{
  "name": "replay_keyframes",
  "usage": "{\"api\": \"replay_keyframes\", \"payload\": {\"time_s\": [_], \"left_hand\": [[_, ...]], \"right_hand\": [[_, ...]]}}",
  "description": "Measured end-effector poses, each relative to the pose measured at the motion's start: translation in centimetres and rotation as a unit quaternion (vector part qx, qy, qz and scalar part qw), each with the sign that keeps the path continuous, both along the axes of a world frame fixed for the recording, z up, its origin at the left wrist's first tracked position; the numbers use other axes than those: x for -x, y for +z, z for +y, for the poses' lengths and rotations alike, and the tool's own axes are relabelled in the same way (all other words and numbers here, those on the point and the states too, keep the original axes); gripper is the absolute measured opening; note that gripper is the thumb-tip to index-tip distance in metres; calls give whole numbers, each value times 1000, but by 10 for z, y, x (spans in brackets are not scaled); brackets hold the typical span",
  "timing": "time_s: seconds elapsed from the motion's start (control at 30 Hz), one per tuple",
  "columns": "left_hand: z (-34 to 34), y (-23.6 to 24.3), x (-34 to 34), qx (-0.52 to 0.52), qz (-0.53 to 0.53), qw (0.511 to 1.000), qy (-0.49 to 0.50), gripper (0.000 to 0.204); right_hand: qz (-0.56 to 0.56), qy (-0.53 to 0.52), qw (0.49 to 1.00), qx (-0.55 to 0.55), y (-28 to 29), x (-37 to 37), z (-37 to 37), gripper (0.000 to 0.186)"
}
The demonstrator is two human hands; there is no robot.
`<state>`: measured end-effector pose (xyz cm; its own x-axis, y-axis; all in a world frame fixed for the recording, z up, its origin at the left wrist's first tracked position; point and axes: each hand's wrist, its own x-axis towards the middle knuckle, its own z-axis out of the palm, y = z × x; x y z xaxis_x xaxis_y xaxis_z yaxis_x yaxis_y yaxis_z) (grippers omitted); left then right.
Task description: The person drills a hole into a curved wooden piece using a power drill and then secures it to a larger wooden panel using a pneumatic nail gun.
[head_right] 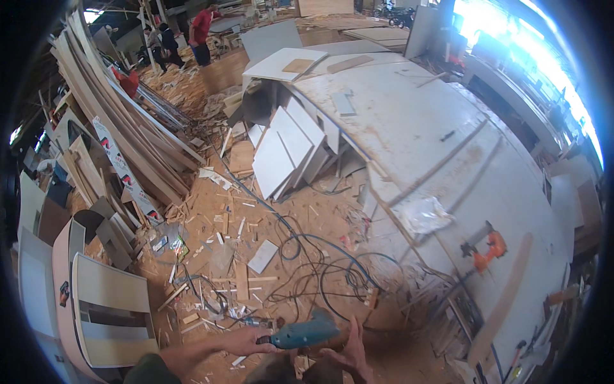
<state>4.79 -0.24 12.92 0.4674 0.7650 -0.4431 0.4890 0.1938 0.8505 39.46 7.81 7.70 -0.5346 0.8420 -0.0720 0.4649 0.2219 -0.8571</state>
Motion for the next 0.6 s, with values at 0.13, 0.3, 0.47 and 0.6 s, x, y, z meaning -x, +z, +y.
{"api": "replay_keyframes", "payload": {"time_s": [0.13, 0.3, 0.47, 0.6], "left_hand": [[61, 122, -56, 106, -75, 964, -230, 39], [114, 182, -161, 111, -115, 940, -301, 41], [195, 165, -268, 91, -324, 927, -163, 70], [143, 62, -372, 102, -301, 947, -49, 80]], "right_hand": [[230, 68, 967, 89, 55, -70, -13, 86], [241, 30, 961, 131, 127, -188, -65, 57], [345, -171, 915, 120, 137, -279, -112, 44], [394, -247, 866, 183, 191, -320, -128, 53]]}}
